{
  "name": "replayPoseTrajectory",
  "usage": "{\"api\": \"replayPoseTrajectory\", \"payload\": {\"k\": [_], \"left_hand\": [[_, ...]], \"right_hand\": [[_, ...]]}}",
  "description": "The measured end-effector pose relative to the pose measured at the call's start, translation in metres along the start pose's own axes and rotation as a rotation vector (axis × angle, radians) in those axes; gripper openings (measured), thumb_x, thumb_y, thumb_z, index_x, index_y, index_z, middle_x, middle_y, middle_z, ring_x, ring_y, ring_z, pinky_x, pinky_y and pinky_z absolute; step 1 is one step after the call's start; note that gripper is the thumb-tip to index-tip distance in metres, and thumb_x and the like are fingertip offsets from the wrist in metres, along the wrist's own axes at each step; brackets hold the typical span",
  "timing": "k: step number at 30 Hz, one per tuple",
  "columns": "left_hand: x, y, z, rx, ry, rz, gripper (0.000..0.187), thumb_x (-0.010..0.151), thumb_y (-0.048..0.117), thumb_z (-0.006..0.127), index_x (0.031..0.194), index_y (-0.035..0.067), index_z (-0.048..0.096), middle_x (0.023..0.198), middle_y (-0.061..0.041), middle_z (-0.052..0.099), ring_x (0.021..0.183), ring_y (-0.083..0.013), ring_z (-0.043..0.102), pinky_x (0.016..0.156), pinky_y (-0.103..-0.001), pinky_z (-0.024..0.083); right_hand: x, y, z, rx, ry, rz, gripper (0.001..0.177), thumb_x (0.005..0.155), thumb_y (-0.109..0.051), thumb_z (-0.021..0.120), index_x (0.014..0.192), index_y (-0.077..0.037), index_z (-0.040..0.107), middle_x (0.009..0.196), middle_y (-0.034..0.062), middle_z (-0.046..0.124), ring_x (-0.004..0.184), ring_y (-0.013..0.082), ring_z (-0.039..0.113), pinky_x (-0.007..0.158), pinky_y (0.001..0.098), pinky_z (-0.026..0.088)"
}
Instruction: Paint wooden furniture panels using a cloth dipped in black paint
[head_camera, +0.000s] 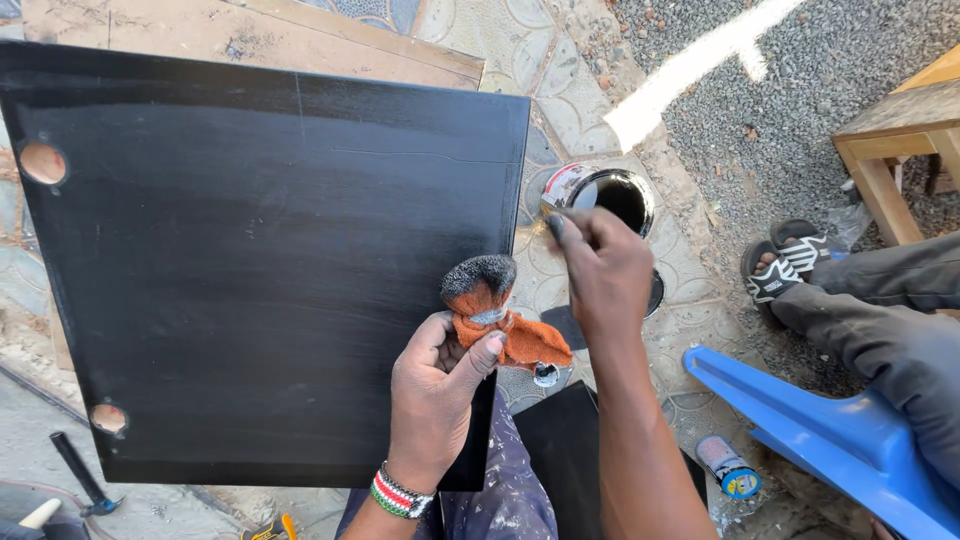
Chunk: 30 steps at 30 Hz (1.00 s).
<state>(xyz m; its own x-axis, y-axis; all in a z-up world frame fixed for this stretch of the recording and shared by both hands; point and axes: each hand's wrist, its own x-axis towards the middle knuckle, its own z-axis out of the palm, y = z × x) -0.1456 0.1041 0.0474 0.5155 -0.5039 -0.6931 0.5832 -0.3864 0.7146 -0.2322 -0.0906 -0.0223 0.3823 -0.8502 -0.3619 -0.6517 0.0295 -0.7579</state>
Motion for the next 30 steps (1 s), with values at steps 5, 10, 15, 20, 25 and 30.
{"api": "replayPoseTrajectory", "payload": {"k": [5,10,15,20,25,30], "left_hand": [[-0.001,0.015,0.025,0.276,0.228,0.143,0.025,0.099,0.019,0.095,0.109,0.003,0.079,0.082,0.0,0.073,0.066,-0.0082,0.058,0.058,-0.028,0.053],[-0.007,0.017,0.056,0.623,0.206,0.43,0.03,0.091,0.01,0.095,0.107,0.006,0.07,0.096,-0.005,0.069,0.069,-0.0207,0.066,0.063,-0.04,0.058],[-0.009,0.027,0.052,0.636,0.056,0.469,0.023,0.095,0.002,0.084,0.118,0.005,0.081,0.115,-0.007,0.083,0.091,-0.023,0.084,0.084,-0.039,0.07],[0.011,0.029,0.004,0.687,0.257,0.278,0.024,0.109,0.028,0.077,0.108,0.008,0.089,0.101,-0.006,0.091,0.076,-0.0189,0.081,0.067,-0.036,0.064],[0.046,0.051,-0.025,0.696,0.197,-0.12,0.047,0.114,0.047,0.077,0.083,0.014,0.089,0.071,-0.009,0.084,0.071,-0.0317,0.081,0.067,-0.042,0.063],[0.071,0.053,-0.025,0.765,0.011,-0.316,0.07,0.118,0.057,0.066,0.065,0.014,0.082,0.047,-0.005,0.068,0.048,-0.0218,0.068,0.057,-0.032,0.054]], "right_hand": [[-0.058,-0.055,-0.04,-0.2,-0.036,-0.254,0.037,0.108,-0.007,0.068,0.14,0.007,0.081,0.131,0.0196,0.078,0.119,0.0315,0.073,0.107,0.0434,0.059],[-0.082,-0.053,-0.048,0.067,-0.253,0.1,0.043,0.101,-0.023,0.081,0.138,0.0,0.082,0.127,0.0128,0.085,0.107,0.0215,0.077,0.094,0.0353,0.06],[-0.05,-0.037,-0.045,0.204,-0.221,-0.02,0.056,0.108,-0.004,0.074,0.164,0.004,0.07,0.134,0.0135,0.076,0.11,0.02,0.076,0.093,0.0302,0.061],[0.005,-0.018,-0.03,0.596,-0.135,0.318,0.025,0.122,-0.021,0.057,0.138,-0.005,0.064,0.105,0.0084,0.069,0.079,0.0146,0.061,0.065,0.0313,0.052],[0.036,0.028,-0.025,1.187,-0.25,0.529,0.034,0.116,-0.033,0.065,0.13,-0.006,0.079,0.102,0.0173,0.085,0.079,0.0339,0.081,0.071,0.0483,0.063],[0.038,0.008,-0.04,1.373,-0.433,0.587,0.031,0.11,-0.023,0.066,0.127,-0.002,0.08,0.107,0.0227,0.086,0.082,0.0398,0.085,0.072,0.0529,0.07]]}}
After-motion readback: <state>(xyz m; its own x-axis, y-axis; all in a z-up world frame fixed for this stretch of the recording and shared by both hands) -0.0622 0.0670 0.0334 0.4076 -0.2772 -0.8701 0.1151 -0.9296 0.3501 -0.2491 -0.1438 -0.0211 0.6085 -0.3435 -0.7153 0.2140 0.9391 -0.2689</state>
